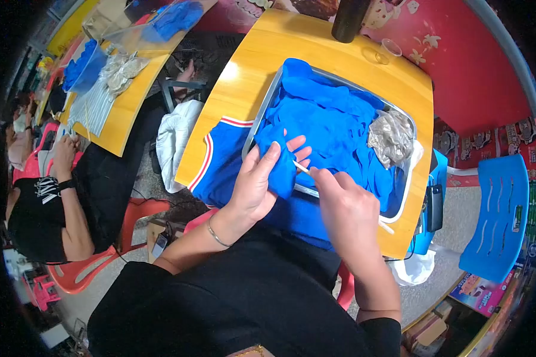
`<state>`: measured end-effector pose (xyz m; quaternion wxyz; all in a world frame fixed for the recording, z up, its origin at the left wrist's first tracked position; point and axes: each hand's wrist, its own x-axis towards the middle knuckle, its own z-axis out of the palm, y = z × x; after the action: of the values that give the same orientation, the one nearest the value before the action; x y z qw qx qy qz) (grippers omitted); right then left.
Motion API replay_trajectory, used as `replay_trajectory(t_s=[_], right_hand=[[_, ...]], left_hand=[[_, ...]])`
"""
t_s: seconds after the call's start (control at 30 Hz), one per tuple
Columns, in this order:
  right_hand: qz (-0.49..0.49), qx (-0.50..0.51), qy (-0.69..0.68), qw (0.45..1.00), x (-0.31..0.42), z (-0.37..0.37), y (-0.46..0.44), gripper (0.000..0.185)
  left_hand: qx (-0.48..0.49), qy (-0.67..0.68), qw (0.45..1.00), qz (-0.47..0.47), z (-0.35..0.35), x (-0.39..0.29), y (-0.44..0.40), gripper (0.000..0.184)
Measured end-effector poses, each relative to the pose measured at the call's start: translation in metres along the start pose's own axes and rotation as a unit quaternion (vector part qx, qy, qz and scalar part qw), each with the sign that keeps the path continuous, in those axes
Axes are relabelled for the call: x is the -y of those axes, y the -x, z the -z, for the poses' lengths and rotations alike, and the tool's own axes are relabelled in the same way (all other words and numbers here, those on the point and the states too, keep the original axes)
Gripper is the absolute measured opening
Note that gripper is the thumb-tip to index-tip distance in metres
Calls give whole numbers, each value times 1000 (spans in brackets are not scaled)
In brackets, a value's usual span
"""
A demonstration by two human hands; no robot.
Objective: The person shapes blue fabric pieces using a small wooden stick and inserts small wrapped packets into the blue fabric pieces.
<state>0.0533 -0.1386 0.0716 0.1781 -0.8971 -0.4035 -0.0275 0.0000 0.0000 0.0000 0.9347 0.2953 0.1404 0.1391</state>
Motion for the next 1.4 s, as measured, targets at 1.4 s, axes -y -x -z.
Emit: replay_trajectory(t_s=[1.4], right_hand=[[-27, -36, -407, 912, 8, -39, -45, 48]], left_hand=[[16, 188, 982, 8, -19, -11, -10, 36]])
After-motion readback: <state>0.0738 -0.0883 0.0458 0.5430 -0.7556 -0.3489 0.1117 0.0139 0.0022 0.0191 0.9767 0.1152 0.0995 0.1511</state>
